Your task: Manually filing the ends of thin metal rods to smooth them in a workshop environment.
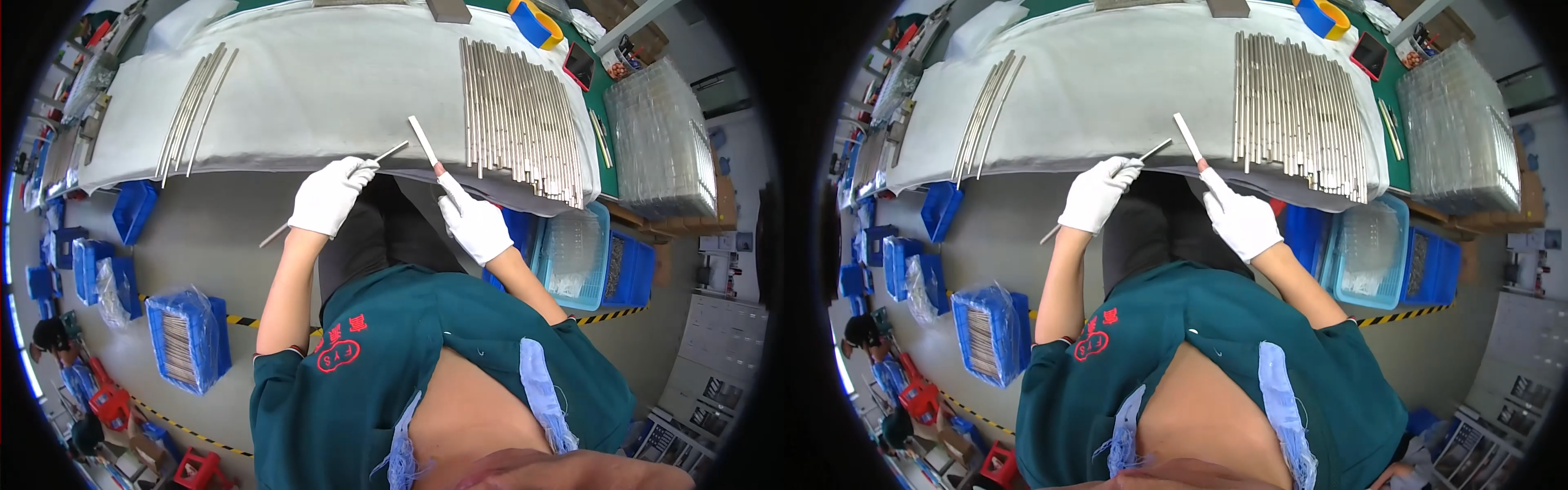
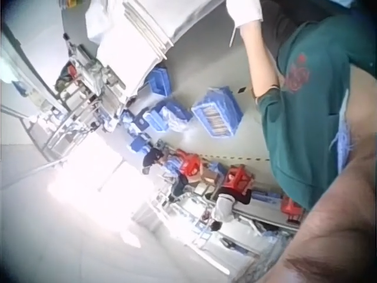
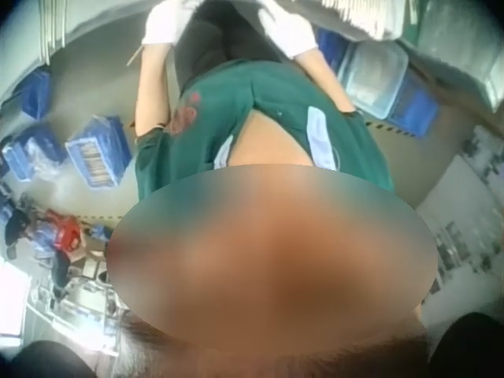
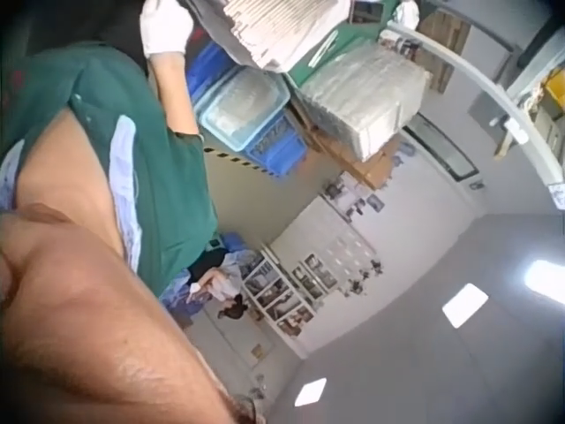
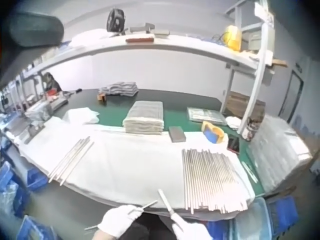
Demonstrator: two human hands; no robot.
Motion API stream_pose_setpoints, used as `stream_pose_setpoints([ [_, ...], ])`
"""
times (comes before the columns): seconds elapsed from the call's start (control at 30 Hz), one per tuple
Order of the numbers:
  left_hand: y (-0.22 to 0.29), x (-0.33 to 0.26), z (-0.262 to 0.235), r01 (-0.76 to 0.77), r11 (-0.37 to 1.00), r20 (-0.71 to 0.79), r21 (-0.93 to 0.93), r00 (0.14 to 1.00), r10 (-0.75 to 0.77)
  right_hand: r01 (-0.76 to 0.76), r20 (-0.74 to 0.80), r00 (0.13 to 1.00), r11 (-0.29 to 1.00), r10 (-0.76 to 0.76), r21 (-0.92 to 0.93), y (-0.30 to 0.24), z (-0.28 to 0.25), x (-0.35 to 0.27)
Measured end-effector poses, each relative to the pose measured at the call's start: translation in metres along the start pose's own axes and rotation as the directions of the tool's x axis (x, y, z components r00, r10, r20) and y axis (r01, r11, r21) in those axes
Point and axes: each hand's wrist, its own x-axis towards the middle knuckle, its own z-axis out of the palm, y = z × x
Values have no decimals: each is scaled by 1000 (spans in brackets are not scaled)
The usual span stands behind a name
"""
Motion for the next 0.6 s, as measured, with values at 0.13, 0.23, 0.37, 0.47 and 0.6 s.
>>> stream_pose_setpoints([
  [0.13, -2, -4, 6, -100, 976, -110, 192, 986, 122, -366, 151, 929, 897, 337, 248, -11, -12, -1],
  [0.23, -1, -6, 8, -125, 932, -141, 341, 973, 183, -216, 70, 975, 973, 210, 88, -14, -9, -2],
  [0.37, 4, -1, 8, -142, 972, -137, 185, 976, 168, -260, 146, 956, 965, 253, 30, -20, -22, 4],
  [0.47, 10, 3, 6, -21, 990, 16, 137, 1000, 19, -247, 171, 955, 969, 241, 10, -18, -28, 1],
  [0.6, -2, 4, 12, -92, 996, 48, 16, 995, 92, -247, 245, 938, 969, 245, -24, -17, -37, 0],
])
